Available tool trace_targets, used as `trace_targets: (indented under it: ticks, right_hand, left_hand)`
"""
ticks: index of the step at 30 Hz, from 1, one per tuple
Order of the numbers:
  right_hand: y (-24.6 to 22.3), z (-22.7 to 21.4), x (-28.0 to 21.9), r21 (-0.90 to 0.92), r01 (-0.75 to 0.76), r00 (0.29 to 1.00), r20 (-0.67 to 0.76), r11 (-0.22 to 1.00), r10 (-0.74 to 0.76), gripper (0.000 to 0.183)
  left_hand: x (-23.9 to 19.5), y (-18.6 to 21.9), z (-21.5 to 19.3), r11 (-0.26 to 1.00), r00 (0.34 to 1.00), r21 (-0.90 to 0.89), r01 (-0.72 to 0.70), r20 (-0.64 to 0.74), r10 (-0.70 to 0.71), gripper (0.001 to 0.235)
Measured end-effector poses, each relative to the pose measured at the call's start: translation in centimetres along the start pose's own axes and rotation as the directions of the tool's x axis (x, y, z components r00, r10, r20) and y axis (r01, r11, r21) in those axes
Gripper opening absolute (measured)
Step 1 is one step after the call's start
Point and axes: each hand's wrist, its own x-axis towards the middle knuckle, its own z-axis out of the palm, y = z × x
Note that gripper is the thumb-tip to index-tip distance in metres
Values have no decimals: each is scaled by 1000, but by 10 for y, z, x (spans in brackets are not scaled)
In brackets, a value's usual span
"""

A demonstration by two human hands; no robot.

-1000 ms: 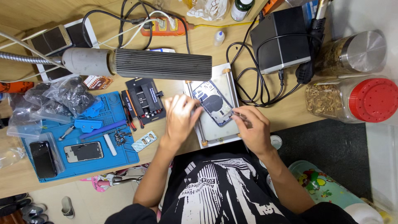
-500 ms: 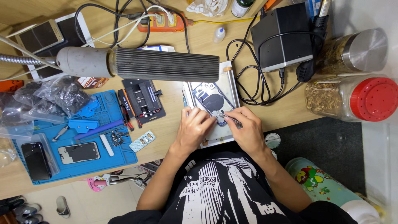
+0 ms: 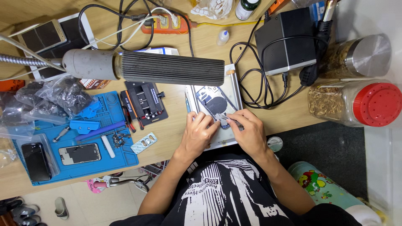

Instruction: The person uses a small metal tool to scrape and adjust components on a disassembled mobile phone placed on a workbench. The person repeatedly scrapes the same area of the phone's internal frame and occasionally repositions the phone.

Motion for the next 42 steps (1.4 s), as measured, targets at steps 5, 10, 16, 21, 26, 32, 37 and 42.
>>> trace_targets:
  ticks: [5, 10, 16, 21, 26, 32, 37, 42]
  right_hand:
    - [-1, 2, -1, -4, 11, 1000, -4, 1000, -11, 16]
    - [-2, 4, -1, -18, 2, 1000, -7, 1000, -2, 15]
    - [0, 8, -3, -76, 40, 998, -45, 996, -44, 14]
    - [0, 13, -7, -113, 37, 996, -71, 993, -45, 14]
    - [-1, 15, -9, -193, 73, 992, -83, 979, -91, 14]
    - [-4, 14, -10, -188, 80, 992, -83, 979, -97, 15]
    - [-6, 13, -11, -207, 67, 993, -86, 976, -87, 15]
    - [-6, 11, -10, -190, 58, 994, -79, 980, -74, 12]
  left_hand:
    - [-2, 1, -2, 999, 997, -29, 24, 68, -22, 51]
    - [-7, -1, 2, 1000, 1000, 9, 15, 15, -15, 47]
    - [-9, 1, 2, 999, 998, -1, 37, 44, -37, 57]
    - [-8, 1, 2, 1000, 998, 15, 22, 66, -23, 63]
    - [-10, 0, 2, 1000, 997, 19, 7, 73, -8, 65]
    - [-12, 0, 1, 1000, 995, 7, 22, 98, -22, 70]
    - [-12, -2, 1, 999, 998, 28, -24, 52, 23, 59]
    - [10, -14, -17, 999, 999, -19, 30, -45, -30, 44]
